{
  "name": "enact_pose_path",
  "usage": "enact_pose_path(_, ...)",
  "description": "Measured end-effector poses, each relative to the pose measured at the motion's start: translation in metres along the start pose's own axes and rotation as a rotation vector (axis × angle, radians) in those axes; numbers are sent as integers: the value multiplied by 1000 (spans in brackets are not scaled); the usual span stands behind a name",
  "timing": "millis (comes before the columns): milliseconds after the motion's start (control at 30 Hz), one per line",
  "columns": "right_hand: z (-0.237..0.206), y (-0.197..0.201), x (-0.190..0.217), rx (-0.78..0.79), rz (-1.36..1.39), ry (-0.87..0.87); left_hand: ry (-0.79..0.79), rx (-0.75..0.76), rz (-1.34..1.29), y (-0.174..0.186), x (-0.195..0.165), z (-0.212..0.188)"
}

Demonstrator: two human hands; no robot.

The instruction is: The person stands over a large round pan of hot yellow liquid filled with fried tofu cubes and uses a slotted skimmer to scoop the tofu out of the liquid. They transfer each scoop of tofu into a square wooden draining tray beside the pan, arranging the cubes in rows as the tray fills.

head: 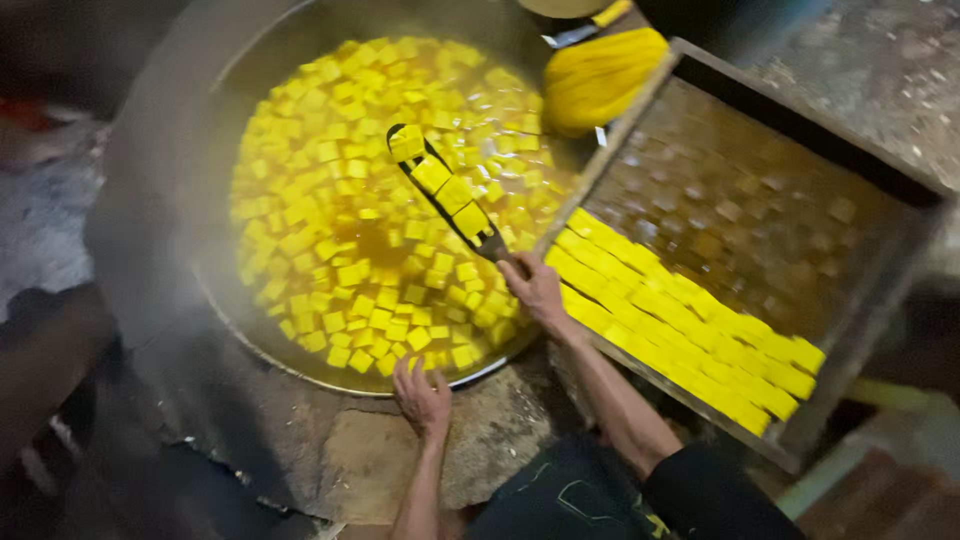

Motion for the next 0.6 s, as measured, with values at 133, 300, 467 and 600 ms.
enact_pose_path(133,-41,126,-47,-45,-4,-63,-90,-41,-6,3,-10,-18)
enact_pose_path(300,-109,290,-84,-62,-307,-87,-157,-70,-80,1,-35,-40)
enact_pose_path(467,-132,377,-98,-31,-515,-95,-278,-128,-156,-3,-90,-31)
enact_pose_path(600,-113,386,-113,14,-632,-92,-404,-117,-186,-15,-149,-11)
Point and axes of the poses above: each hand's wrist, its own z-axis towards the middle knuckle, its own y-axis out of the back of the hand, x = y × z, the point moved 5 cm from there along z, towards the middle knuckle, and after that the axes turned 12 degrees about y, right-handed, at the moved point
